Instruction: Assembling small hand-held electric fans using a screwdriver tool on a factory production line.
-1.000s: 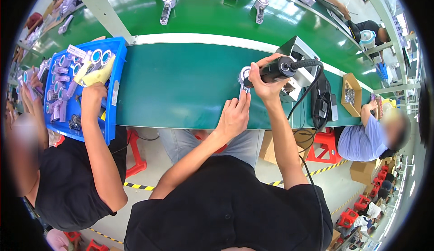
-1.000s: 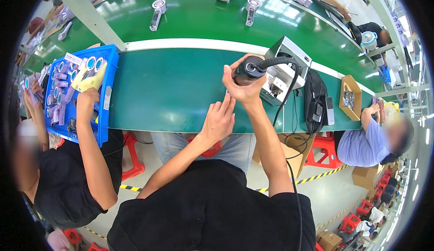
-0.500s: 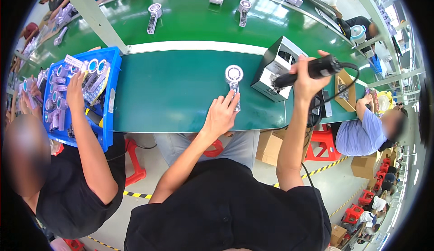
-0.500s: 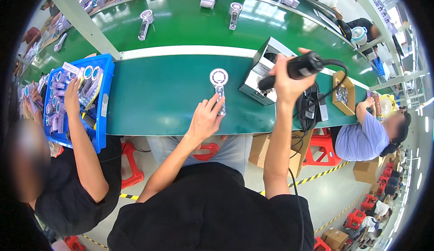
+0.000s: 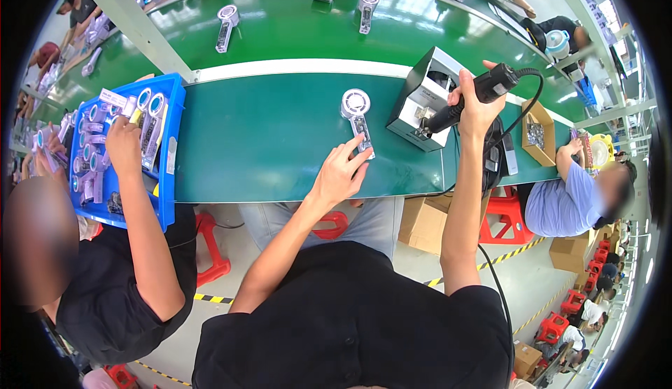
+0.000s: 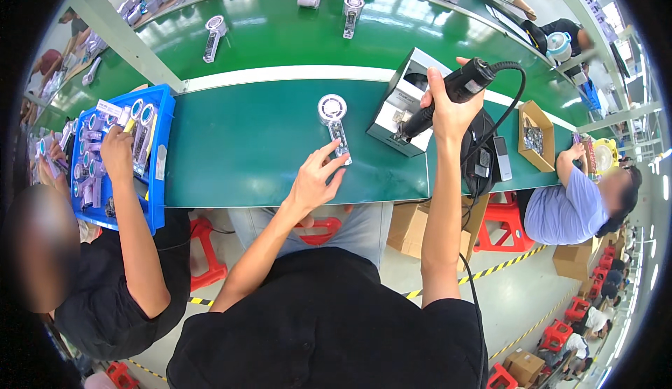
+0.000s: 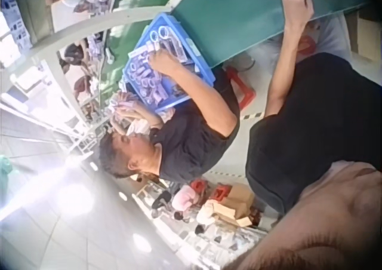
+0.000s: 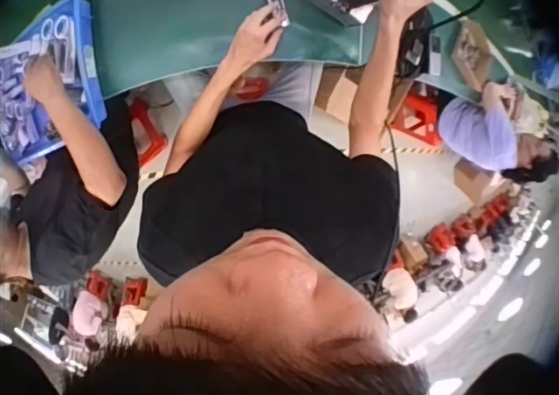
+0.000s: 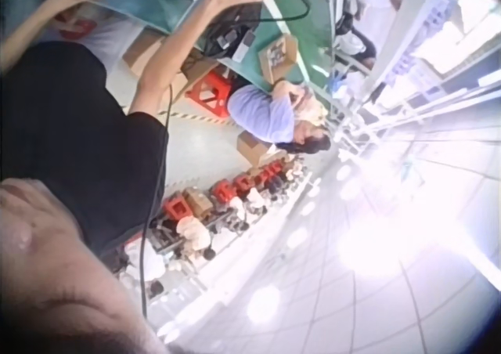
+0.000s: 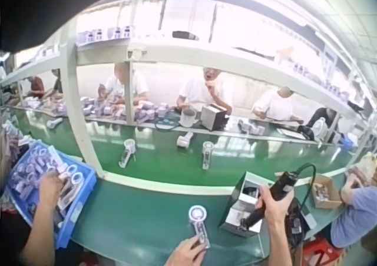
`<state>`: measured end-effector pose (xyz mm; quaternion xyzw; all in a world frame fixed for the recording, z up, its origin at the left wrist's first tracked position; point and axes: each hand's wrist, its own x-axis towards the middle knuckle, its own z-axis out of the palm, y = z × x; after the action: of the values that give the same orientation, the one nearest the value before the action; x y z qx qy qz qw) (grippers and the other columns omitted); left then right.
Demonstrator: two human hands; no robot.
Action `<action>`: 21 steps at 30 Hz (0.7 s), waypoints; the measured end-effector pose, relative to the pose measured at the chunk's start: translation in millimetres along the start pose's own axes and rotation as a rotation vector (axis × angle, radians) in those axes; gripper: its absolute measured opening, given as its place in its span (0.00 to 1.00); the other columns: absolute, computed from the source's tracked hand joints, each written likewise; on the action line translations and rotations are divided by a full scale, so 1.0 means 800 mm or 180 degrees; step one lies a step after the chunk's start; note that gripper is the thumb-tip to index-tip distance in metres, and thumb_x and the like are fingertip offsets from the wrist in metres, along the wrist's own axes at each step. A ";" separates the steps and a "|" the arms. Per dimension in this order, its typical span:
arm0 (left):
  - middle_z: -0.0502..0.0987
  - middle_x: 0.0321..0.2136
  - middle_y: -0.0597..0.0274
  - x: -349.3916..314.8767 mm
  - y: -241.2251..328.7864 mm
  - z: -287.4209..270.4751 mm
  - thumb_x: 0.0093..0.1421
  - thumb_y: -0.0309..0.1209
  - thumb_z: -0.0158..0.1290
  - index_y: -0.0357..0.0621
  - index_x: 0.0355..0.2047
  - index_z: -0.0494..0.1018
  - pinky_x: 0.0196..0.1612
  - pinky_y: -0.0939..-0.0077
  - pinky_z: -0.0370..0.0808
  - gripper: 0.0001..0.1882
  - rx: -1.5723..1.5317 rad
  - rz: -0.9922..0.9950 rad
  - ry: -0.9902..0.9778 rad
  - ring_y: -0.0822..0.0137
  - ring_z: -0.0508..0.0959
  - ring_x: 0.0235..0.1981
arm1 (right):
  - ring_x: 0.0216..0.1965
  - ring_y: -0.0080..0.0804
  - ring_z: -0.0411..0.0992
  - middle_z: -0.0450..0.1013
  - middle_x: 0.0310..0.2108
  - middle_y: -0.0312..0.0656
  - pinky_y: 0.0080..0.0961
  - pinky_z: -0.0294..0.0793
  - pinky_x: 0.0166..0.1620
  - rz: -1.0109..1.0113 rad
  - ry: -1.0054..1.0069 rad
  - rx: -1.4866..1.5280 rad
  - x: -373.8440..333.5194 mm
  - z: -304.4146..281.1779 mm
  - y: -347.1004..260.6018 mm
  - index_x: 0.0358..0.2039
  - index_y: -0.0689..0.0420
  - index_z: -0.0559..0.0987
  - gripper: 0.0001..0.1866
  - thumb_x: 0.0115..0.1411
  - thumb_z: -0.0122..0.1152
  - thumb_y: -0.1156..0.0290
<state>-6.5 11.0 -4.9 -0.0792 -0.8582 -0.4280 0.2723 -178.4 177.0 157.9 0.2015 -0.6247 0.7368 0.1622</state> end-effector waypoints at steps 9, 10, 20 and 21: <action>0.74 0.52 0.50 0.006 0.001 0.006 0.50 0.19 0.61 0.40 0.41 0.80 0.38 0.66 0.74 0.15 0.0023 -0.0090 0.0028 0.59 0.75 0.31 | 0.17 0.28 0.72 0.72 0.21 0.40 0.28 0.74 0.23 0.0129 -0.0359 0.0837 -0.094 0.034 0.010 0.54 0.61 0.61 0.27 0.56 0.61 0.88; 0.74 0.52 0.50 0.006 0.001 0.006 0.50 0.19 0.61 0.40 0.41 0.80 0.38 0.66 0.74 0.15 0.0021 -0.0093 0.0015 0.59 0.75 0.31 | 0.17 0.28 0.72 0.72 0.21 0.40 0.27 0.74 0.23 0.0136 -0.0392 0.0813 -0.097 0.037 0.010 0.53 0.61 0.62 0.27 0.56 0.62 0.88; 0.75 0.51 0.51 0.005 -0.002 0.008 0.50 0.18 0.61 0.41 0.41 0.80 0.33 0.67 0.75 0.16 0.0211 0.0082 0.0130 0.62 0.73 0.27 | 0.17 0.26 0.72 0.74 0.21 0.42 0.24 0.73 0.22 0.0053 -0.0493 0.0697 -0.110 0.040 0.025 0.50 0.62 0.64 0.25 0.55 0.63 0.88; 0.75 0.51 0.51 0.005 -0.002 0.009 0.50 0.18 0.61 0.41 0.41 0.81 0.33 0.67 0.75 0.17 0.0210 0.0075 0.0125 0.62 0.73 0.27 | 0.17 0.26 0.72 0.74 0.21 0.42 0.24 0.73 0.22 0.0055 -0.0495 0.0697 -0.111 0.041 0.025 0.50 0.62 0.64 0.25 0.55 0.63 0.88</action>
<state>-13.0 14.8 -7.5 -0.0718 -0.8653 -0.3977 0.2965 -108.1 142.2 100.8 0.2691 -0.5529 0.7841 0.0840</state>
